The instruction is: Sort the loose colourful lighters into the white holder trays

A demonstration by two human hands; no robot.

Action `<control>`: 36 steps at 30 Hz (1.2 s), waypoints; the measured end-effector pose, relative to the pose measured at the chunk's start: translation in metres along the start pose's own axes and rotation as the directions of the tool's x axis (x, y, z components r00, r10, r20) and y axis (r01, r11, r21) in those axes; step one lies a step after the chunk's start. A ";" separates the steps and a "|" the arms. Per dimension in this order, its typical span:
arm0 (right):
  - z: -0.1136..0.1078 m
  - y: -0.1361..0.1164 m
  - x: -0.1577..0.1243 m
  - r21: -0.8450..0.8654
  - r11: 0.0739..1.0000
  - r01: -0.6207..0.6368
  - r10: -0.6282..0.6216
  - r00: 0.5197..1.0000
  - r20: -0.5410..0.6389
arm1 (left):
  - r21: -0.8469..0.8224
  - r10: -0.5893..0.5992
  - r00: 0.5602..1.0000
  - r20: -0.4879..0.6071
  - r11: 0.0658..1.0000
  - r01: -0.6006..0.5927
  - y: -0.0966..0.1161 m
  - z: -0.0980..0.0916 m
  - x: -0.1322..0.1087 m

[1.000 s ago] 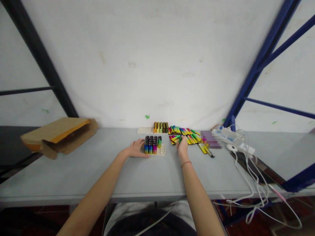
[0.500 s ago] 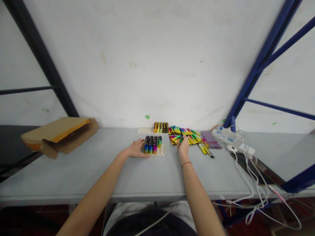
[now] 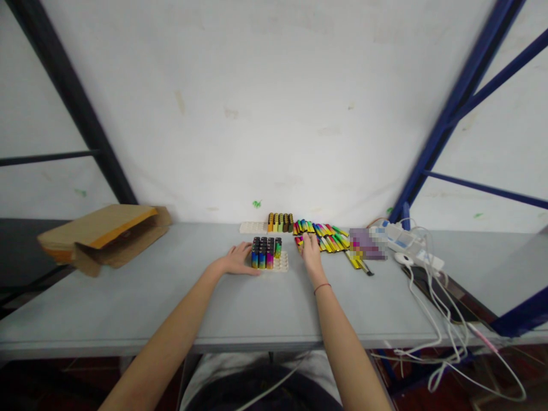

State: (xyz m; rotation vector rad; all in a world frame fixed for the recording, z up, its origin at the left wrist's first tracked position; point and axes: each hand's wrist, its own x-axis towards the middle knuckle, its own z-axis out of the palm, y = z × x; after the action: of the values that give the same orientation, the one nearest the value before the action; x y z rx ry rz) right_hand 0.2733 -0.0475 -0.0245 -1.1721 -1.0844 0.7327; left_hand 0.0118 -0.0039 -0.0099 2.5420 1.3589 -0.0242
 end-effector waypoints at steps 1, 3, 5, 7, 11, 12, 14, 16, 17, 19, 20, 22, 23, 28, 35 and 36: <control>0.003 -0.003 -0.003 0.016 1.000 -0.008 0.008 1.000 0.001 | -0.001 0.000 1.000 0.003 1.000 0.000 0.000 0.000 0.000; 0.008 -0.008 -0.008 0.028 1.000 0.008 -0.009 0.999 0.045 | -0.005 0.002 1.000 0.007 1.000 -0.002 -0.001 0.000 0.000; 0.009 -0.012 -0.011 -0.001 0.998 0.065 -0.065 0.991 0.119 | -0.007 0.002 1.000 0.006 1.000 -0.002 0.000 0.000 0.000; 0.009 -0.014 -0.012 -0.049 0.993 0.105 -0.095 0.981 0.167 | -0.008 -0.002 1.000 0.004 1.000 0.002 0.000 -0.001 -0.001; 0.010 -0.012 -0.014 -0.060 0.993 0.100 -0.082 0.964 0.252 | -0.004 -0.007 1.000 0.001 1.000 0.007 0.002 -0.002 -0.002; 0.011 -0.011 -0.014 -0.050 0.993 0.106 -0.089 0.960 0.266 | -0.004 -0.007 1.000 0.002 1.000 0.007 0.002 -0.002 -0.002; 0.014 -0.010 -0.015 -0.042 0.992 0.115 -0.099 0.956 0.275 | -0.006 -0.009 1.000 0.010 1.000 0.009 0.002 -0.002 -0.001; 0.016 -0.010 -0.016 -0.041 0.993 0.113 -0.097 0.957 0.275 | -0.005 -0.010 1.000 0.016 1.000 0.011 0.002 -0.002 -0.001; 0.017 -0.011 -0.017 -0.038 0.993 0.110 -0.095 0.957 0.275 | -0.003 -0.011 1.000 0.018 1.000 0.011 0.002 -0.002 -0.001; 0.016 -0.012 -0.018 -0.028 0.994 0.108 -0.096 0.956 0.278 | -0.002 -0.009 1.000 0.020 1.000 0.009 0.002 -0.003 -0.002; 0.016 -0.013 -0.018 -0.023 0.994 0.110 -0.099 0.954 0.282 | -0.003 -0.007 1.000 0.020 1.000 0.007 0.003 -0.003 -0.002; 0.015 -0.015 -0.020 -0.025 0.993 0.114 -0.102 0.952 0.290 | -0.005 -0.004 1.000 0.017 1.000 0.005 0.003 -0.004 -0.003; 0.014 -0.015 -0.020 -0.031 0.993 0.115 -0.101 0.950 0.294 | -0.006 -0.004 1.000 0.014 1.000 0.005 0.004 -0.004 -0.003; 0.019 -0.015 -0.021 -0.086 0.985 0.152 -0.118 0.942 0.313 | -0.003 -0.009 1.000 0.015 1.000 0.009 0.004 -0.005 -0.004; -0.040 -0.024 -0.007 -0.734 0.667 0.131 -0.174 0.985 0.018 | -0.009 -0.011 0.999 0.030 1.000 0.011 0.004 -0.004 -0.003; -0.058 -0.024 -0.008 -0.845 0.534 0.035 -0.140 0.989 -0.048 | -0.010 -0.010 0.999 0.032 1.000 0.010 0.003 -0.004 -0.003</control>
State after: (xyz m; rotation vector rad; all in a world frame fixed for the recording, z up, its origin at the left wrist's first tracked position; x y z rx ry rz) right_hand 0.3232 -0.0810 -0.0052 -1.9373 -1.4478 -0.0200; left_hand 0.0124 -0.0072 -0.0049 2.5151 1.3565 -0.0595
